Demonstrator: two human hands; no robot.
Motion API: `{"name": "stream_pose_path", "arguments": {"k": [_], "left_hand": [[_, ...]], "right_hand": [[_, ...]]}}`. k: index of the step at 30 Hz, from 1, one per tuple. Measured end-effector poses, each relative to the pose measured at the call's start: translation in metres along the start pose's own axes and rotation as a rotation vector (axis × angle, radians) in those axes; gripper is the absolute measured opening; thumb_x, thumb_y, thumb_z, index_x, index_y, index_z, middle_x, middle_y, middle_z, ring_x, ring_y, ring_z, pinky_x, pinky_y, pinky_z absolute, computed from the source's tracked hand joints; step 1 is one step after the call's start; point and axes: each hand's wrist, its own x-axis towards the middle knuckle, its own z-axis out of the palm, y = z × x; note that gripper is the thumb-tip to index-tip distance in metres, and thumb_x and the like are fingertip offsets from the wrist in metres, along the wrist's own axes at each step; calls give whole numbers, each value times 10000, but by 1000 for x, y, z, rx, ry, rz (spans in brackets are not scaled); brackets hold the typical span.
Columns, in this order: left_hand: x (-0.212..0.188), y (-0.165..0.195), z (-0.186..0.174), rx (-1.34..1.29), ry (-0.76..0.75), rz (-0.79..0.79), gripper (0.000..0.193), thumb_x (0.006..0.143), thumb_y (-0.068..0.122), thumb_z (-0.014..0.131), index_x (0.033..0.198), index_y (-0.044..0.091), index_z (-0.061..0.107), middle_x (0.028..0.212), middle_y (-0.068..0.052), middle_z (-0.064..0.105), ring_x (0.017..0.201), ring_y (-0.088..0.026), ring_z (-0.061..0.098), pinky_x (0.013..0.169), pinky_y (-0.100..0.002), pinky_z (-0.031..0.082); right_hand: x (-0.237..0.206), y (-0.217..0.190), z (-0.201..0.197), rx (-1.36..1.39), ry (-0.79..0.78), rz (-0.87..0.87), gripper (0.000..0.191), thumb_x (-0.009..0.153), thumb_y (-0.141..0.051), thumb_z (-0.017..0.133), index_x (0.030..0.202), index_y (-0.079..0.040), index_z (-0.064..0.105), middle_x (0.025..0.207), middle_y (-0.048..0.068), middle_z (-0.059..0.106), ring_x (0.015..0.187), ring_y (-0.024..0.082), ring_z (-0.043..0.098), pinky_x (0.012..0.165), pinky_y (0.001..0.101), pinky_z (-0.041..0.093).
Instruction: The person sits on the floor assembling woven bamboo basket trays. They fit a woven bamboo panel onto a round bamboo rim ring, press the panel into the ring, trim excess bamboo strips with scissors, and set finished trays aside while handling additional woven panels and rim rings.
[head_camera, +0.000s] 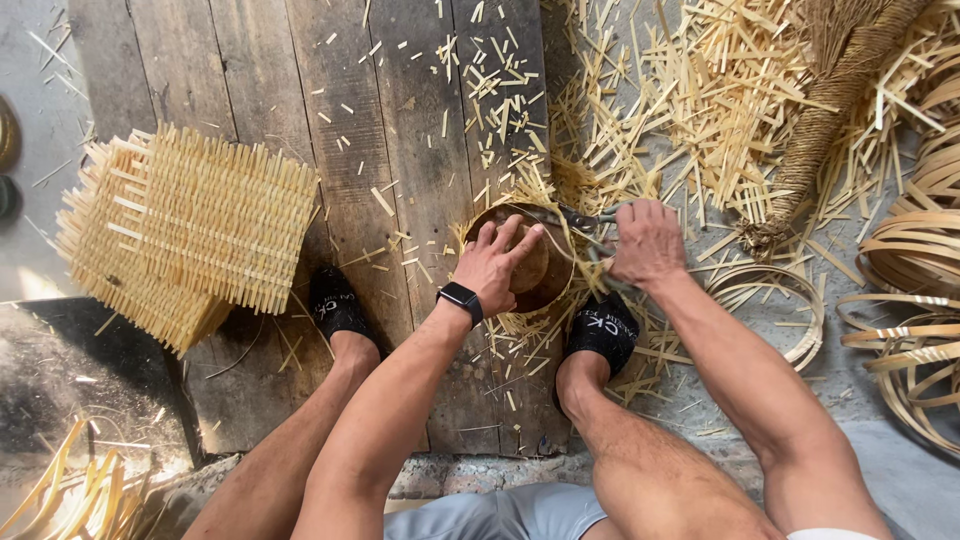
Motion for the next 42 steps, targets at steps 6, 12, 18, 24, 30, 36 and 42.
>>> {"name": "stream_pose_path", "arguments": {"k": [6, 12, 18, 24, 30, 36, 42], "left_hand": [[-1, 29, 14, -156, 116, -409, 1211, 664, 315, 918, 1598, 193, 156, 1580, -317, 147, 1402, -549, 292, 994, -572, 499], [-2, 44, 24, -146, 230, -375, 1112, 726, 304, 883, 1595, 154, 206, 1589, -310, 156, 1410, -559, 314, 945, -593, 534], [-4, 24, 22, -33, 176, -218, 1096, 672, 221, 873, 1583, 253, 265, 1623, -213, 192, 1461, -488, 282, 1020, -634, 473], [0, 12, 23, -39, 187, -119, 987, 764, 297, 879, 1562, 270, 299, 1632, -199, 169, 1458, -491, 222, 1017, -714, 404], [-5, 13, 21, -144, 227, -228, 1126, 604, 280, 924, 1528, 200, 285, 1589, -270, 202, 1469, -505, 234, 1076, -656, 403], [-8, 30, 38, -303, 472, -328, 1133, 644, 314, 918, 1574, 194, 282, 1517, -334, 290, 1357, -542, 352, 1036, -592, 469], [-12, 15, 32, -217, 392, -193, 1086, 620, 226, 893, 1555, 220, 340, 1541, -284, 298, 1395, -511, 332, 989, -590, 486]], "right_hand": [[-9, 25, -8, 71, -223, 1, 346, 1056, -284, 551, 769, -91, 550, 668, 53, 493, 593, 148, 464, 457, 322, 430], [0, 3, -9, -40, -16, -24, 361, 796, -435, 598, 786, -78, 550, 721, 60, 503, 652, 180, 475, 571, 302, 442], [-4, 16, -17, 92, -622, 143, 463, 1003, -544, 539, 863, -103, 534, 789, 53, 512, 711, 183, 501, 603, 357, 461], [1, 1, -8, -5, 26, -32, 477, 704, -507, 695, 720, -63, 523, 672, 70, 468, 601, 181, 413, 514, 310, 382], [5, 4, -3, -13, -397, 32, 233, 998, -264, 569, 801, -144, 533, 720, 20, 512, 620, 119, 433, 503, 295, 407], [3, 1, -12, -4, -99, -18, 490, 819, -549, 672, 791, -72, 560, 723, 70, 519, 631, 163, 451, 537, 296, 434], [6, -5, 0, -19, -283, 53, 132, 861, -222, 638, 815, -125, 560, 744, 23, 500, 665, 138, 451, 557, 299, 417]]}}
